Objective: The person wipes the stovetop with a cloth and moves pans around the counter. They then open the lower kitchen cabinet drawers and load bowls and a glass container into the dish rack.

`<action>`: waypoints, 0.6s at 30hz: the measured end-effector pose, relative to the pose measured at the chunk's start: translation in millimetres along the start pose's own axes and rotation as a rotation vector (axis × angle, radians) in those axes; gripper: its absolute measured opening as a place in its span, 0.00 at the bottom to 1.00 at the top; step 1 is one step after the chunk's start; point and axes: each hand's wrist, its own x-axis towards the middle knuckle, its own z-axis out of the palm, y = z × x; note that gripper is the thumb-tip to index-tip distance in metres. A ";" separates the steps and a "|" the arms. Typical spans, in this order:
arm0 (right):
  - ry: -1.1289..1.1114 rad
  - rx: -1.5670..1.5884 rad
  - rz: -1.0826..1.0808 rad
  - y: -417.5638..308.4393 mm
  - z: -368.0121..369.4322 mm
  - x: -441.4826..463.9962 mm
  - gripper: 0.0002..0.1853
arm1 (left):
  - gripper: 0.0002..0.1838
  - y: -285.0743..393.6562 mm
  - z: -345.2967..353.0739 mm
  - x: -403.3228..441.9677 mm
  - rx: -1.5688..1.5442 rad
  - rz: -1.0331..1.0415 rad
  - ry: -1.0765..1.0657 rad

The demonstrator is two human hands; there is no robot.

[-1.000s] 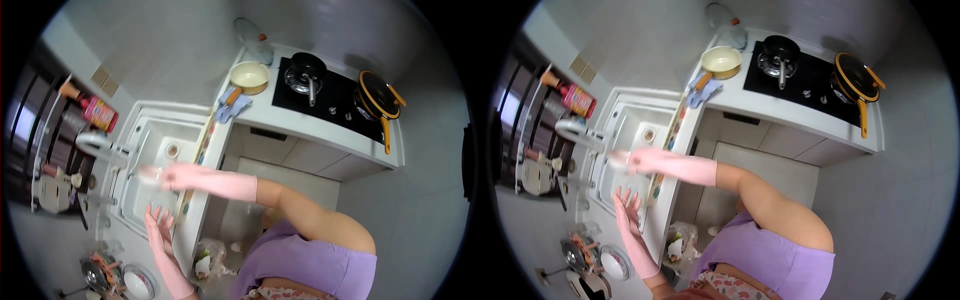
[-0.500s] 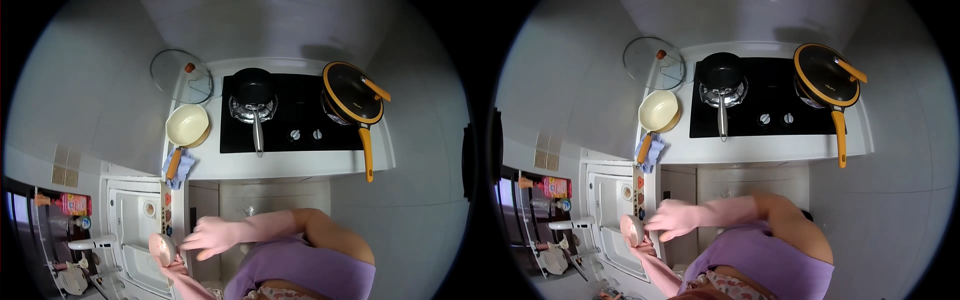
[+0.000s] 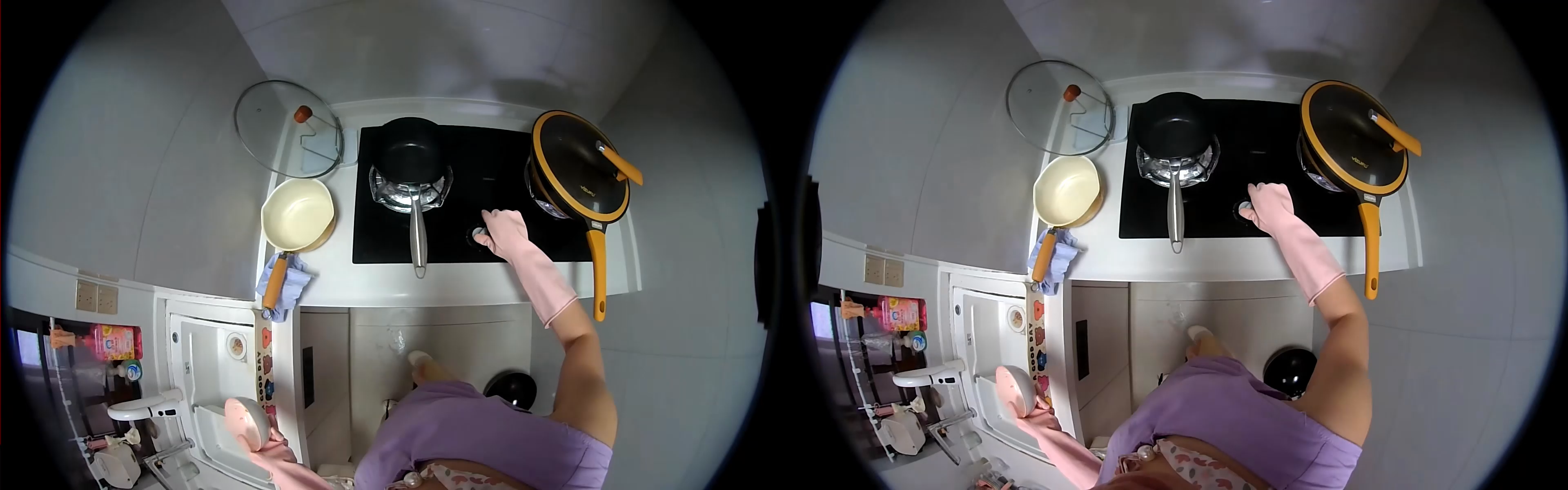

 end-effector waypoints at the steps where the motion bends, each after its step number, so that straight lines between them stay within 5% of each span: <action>1: -0.060 -0.041 -0.021 1.0 0.6 3.7 0.19 | 0.38 -1.0 1.3 -0.5 -0.006 0.010 0.009; 4: -0.301 -0.144 0.016 0.6 6.2 14.7 0.07 | 0.39 -2.9 0.1 1.3 -0.023 0.022 0.034; 9: -0.342 -0.249 -0.099 10.5 17.5 20.0 0.18 | 0.40 -2.3 -11.2 7.6 -0.036 0.020 0.026; 18: -0.406 -0.252 -0.114 4.9 20.6 25.0 0.15 | 0.39 0.5 -17.8 6.7 -0.056 0.003 0.040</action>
